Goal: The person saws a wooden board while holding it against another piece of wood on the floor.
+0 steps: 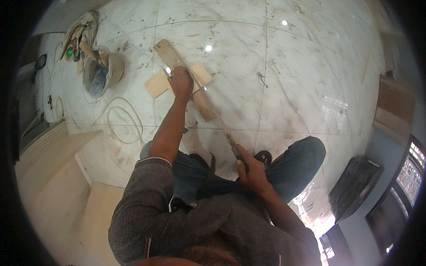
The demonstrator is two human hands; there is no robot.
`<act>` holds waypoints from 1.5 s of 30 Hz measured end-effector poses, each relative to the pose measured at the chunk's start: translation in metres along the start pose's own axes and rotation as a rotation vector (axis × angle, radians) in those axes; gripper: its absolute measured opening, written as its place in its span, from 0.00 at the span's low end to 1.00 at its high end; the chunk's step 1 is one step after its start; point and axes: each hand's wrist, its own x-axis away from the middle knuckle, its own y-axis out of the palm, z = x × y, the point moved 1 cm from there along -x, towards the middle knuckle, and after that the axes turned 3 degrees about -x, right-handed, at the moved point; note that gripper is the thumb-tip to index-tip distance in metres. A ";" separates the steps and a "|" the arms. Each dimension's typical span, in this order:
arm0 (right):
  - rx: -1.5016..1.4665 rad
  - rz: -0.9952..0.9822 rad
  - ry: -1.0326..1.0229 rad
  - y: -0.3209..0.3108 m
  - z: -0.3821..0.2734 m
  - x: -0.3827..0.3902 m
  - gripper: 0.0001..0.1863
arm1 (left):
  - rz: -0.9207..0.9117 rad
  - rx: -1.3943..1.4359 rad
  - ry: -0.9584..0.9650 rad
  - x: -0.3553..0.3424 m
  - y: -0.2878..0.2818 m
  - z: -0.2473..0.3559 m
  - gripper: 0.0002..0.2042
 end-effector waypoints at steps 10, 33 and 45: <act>0.030 -0.040 0.131 0.014 -0.005 -0.023 0.23 | -0.009 -0.040 0.009 0.004 0.002 -0.005 0.07; 0.025 -0.080 0.193 0.014 -0.008 -0.022 0.21 | 0.045 0.019 0.025 0.002 0.007 -0.001 0.08; 0.102 -0.005 -0.027 0.016 -0.001 -0.025 0.23 | 0.079 -0.004 0.038 -0.005 0.005 -0.003 0.07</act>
